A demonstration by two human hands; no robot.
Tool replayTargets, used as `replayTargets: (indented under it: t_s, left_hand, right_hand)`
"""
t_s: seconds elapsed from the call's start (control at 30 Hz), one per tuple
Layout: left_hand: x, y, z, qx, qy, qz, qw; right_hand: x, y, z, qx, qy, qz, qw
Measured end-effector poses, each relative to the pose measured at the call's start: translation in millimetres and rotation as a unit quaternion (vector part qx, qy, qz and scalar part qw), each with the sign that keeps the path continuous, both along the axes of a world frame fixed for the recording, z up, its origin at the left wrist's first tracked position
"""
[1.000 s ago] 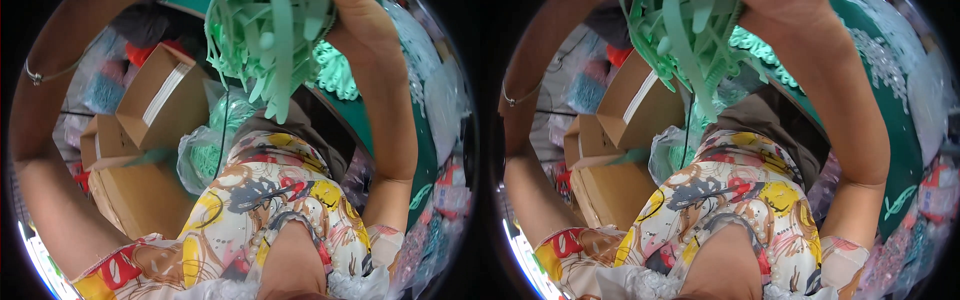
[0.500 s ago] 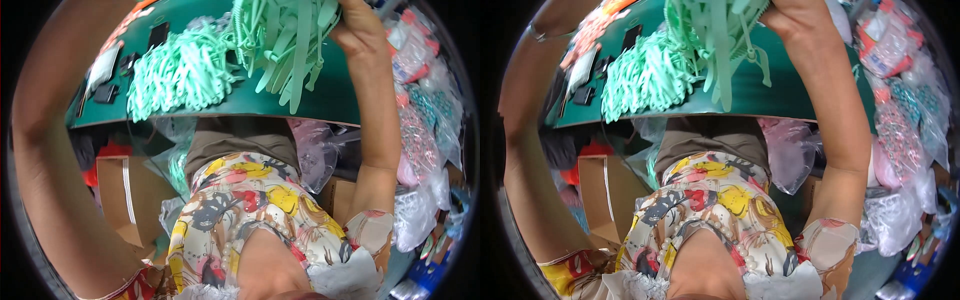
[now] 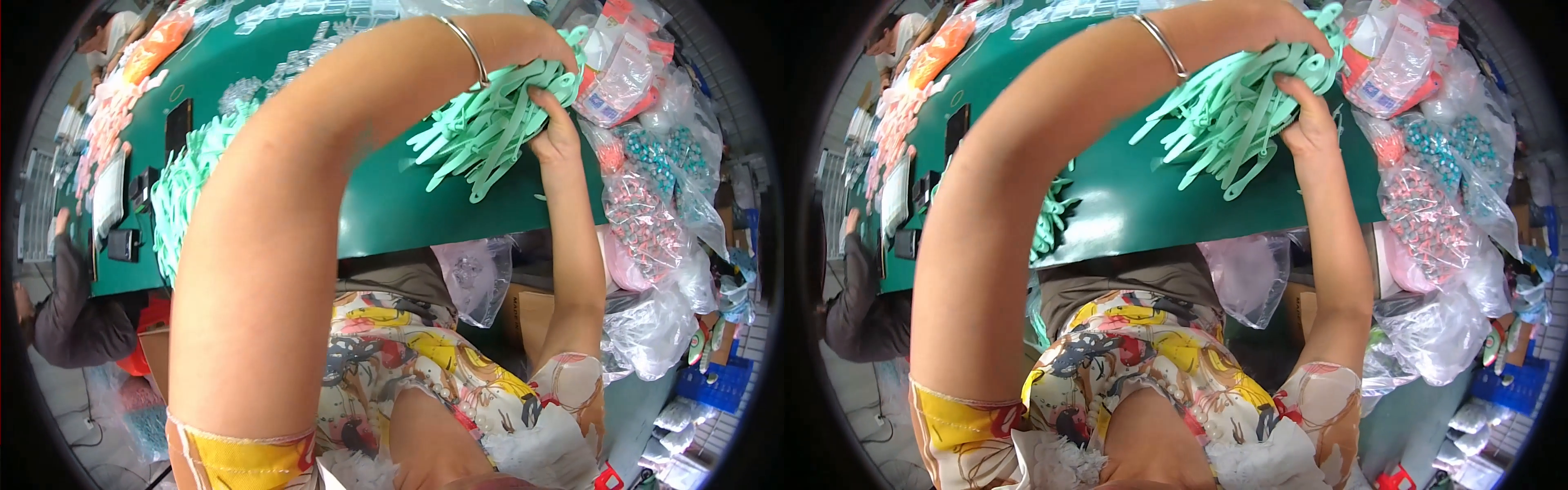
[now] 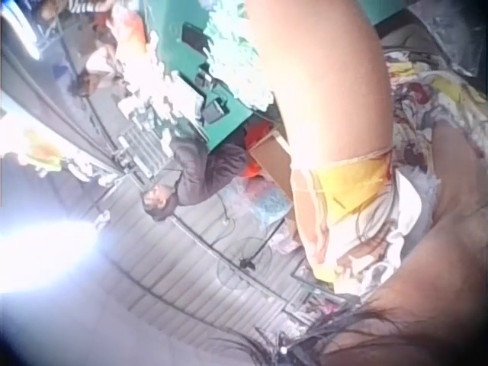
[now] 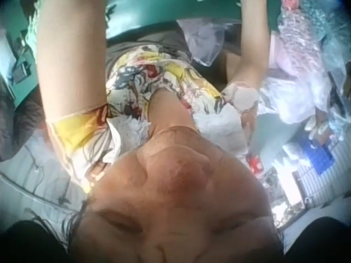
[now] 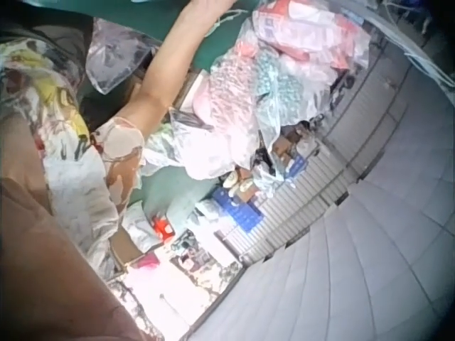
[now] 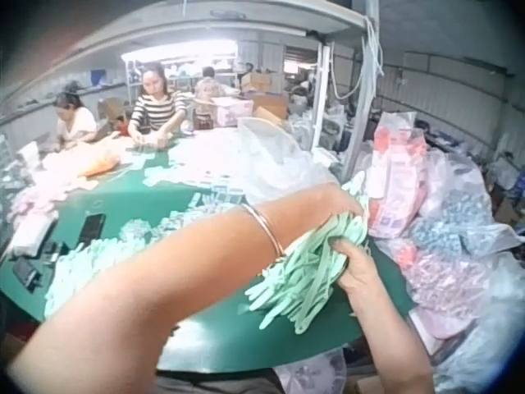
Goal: Sorting green plastic strips into groups and placing them into clear plastic bags.
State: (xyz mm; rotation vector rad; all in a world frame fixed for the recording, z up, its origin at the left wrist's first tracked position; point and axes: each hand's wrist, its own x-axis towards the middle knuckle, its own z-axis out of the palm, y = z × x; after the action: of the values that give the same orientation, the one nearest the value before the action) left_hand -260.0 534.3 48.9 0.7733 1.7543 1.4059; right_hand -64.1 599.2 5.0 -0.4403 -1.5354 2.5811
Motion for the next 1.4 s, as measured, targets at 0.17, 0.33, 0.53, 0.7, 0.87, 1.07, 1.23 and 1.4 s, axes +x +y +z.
replayTargets:
  t_s: [0.17,0.33,0.53,0.7,0.87,1.07,1.23,1.4]
  left_hand:
    - [89,-191,73,-0.051,0.095,0.116,0.987]
    - [89,-173,65,-0.137,0.264,0.142,0.944]
    - [130,-178,52,-0.122,0.530,0.274,0.793]
    - [221,-231,19,0.025,0.532,0.217,0.818]
    - [281,-257,-22,-0.099,0.461,0.202,0.858]
    - [293,-254,-43,-0.127,0.474,0.256,0.833]
    - [297,-254,-47,-0.135,0.479,0.280,0.821]
    - [299,-247,-45,-0.147,0.463,0.295,0.823]
  right_hand:
    - [-35,-131,28,-0.110,0.089,0.166,0.976]
    - [-43,-115,10,-0.071,0.041,0.159,0.984]
    - [-33,-111,35,0.066,-0.130,0.108,0.983]
    - [-40,-84,43,0.307,-0.203,0.202,0.907]
    - [-33,-82,61,0.492,-0.214,0.220,0.815]
    - [-25,-82,61,0.433,-0.217,0.199,0.852]
    - [-14,-76,60,0.497,-0.208,0.225,0.812]
    - [0,-68,57,0.601,-0.170,0.233,0.745]
